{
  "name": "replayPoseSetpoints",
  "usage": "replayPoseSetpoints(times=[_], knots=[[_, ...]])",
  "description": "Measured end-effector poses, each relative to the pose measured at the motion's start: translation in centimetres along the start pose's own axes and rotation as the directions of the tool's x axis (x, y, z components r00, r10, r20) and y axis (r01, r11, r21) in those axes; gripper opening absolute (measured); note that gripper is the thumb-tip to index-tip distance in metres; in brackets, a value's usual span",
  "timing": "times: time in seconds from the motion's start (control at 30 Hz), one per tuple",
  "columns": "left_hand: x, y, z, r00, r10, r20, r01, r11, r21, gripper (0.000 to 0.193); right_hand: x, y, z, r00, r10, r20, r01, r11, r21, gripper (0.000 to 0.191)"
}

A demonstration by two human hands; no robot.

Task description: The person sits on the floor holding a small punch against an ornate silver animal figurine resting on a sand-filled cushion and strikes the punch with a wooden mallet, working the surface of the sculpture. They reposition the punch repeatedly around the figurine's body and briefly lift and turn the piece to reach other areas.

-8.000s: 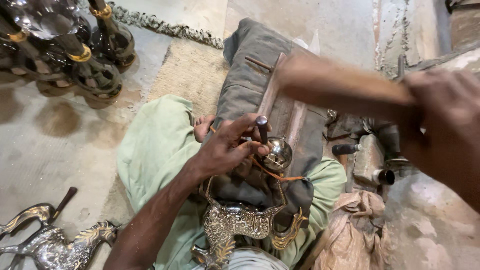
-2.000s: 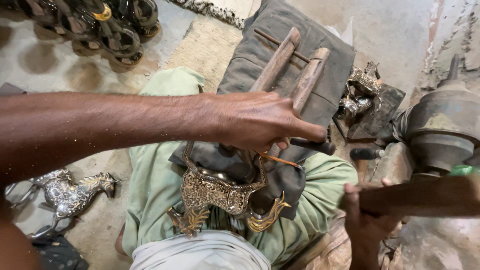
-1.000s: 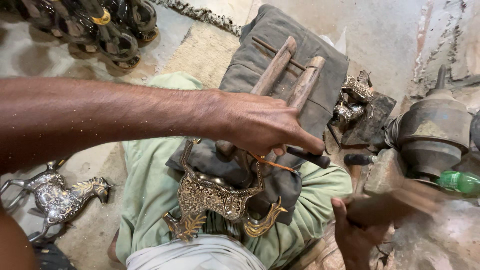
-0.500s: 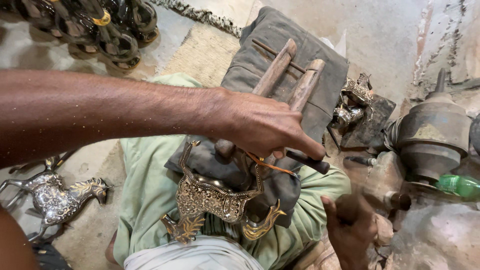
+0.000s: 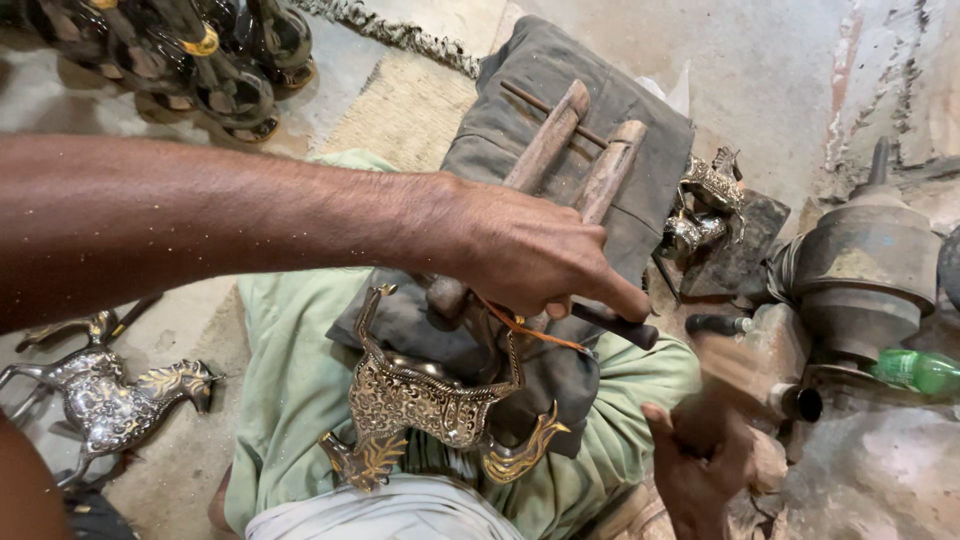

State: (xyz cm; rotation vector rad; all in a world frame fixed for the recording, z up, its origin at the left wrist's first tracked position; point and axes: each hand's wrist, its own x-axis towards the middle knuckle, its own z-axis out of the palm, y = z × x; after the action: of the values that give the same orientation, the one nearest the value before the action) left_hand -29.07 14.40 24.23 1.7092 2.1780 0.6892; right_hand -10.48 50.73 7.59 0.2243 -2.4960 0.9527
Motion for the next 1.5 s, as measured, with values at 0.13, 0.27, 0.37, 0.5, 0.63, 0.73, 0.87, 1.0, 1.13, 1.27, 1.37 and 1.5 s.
replayPoseSetpoints(times=[0.13, 0.27, 0.37, 0.5, 0.63, 0.73, 0.87, 1.0, 1.13, 1.27, 1.37, 1.5], knots=[[0.2, 0.1, -0.1, 1.000, -0.027, 0.000, 0.027, 0.999, -0.033, 0.041, -0.1, -0.5, 0.1, 0.992, -0.129, -0.015, 0.115, 0.924, -0.366, 0.071], [0.4, 0.0, -0.1, 0.999, 0.003, -0.041, -0.006, 0.998, -0.063, 0.041, 0.5, -2.4, 0.5, 0.992, 0.059, -0.114, -0.057, 0.998, 0.024, 0.061], [0.8, 0.0, 0.4, 0.999, -0.012, -0.049, 0.009, 0.999, -0.052, 0.035, 1.2, -3.3, 0.9, 0.984, 0.152, -0.089, -0.127, 0.962, 0.240, 0.054], [1.0, -0.3, 0.8, 0.998, 0.033, -0.051, -0.032, 0.999, 0.021, 0.036, 1.6, -3.5, 1.2, 0.983, 0.142, -0.117, -0.121, 0.978, 0.170, 0.040], [2.0, -0.1, 1.4, 0.996, -0.070, 0.055, 0.071, 0.997, -0.010, 0.050, 1.2, -3.2, 1.4, 0.986, 0.165, -0.032, -0.167, 0.985, -0.036, 0.030], [1.2, -0.5, 1.6, 0.995, -0.099, 0.026, 0.101, 0.990, -0.094, 0.049, 1.1, -3.1, 1.1, 0.997, 0.027, -0.077, -0.048, 0.955, -0.293, 0.054], [-0.8, -1.5, 1.6, 0.993, -0.030, -0.117, 0.020, 0.996, -0.088, 0.035, 1.6, -3.3, 0.7, 0.981, 0.186, -0.055, -0.192, 0.970, -0.149, 0.057], [-2.5, -2.0, 1.7, 0.979, 0.029, -0.202, -0.047, 0.995, -0.084, 0.049, 2.7, -3.9, 0.3, 0.993, 0.105, -0.053, -0.117, 0.947, -0.300, 0.063], [-3.4, -2.4, 1.6, 0.959, 0.092, -0.266, -0.114, 0.991, -0.069, 0.051, 4.0, -4.9, -0.2, 0.967, 0.217, -0.136, -0.146, 0.903, 0.403, 0.045], [-3.7, -2.8, 1.9, 0.956, 0.117, -0.267, -0.135, 0.990, -0.050, 0.045, 6.0, -5.4, -1.9, 1.000, 0.006, -0.008, -0.006, 0.996, -0.088, 0.034], [-3.6, -3.1, 2.4, 0.963, 0.084, -0.257, -0.115, 0.988, -0.107, 0.036, 6.8, -6.1, -2.5, 0.999, -0.030, -0.018, 0.029, 0.998, -0.047, 0.025], [-3.9, -3.6, 3.1, 0.951, 0.053, -0.304, -0.105, 0.982, -0.157, 0.042, 7.5, -8.2, -2.9, 0.984, -0.166, 0.067, 0.179, 0.909, -0.377, 0.040]])
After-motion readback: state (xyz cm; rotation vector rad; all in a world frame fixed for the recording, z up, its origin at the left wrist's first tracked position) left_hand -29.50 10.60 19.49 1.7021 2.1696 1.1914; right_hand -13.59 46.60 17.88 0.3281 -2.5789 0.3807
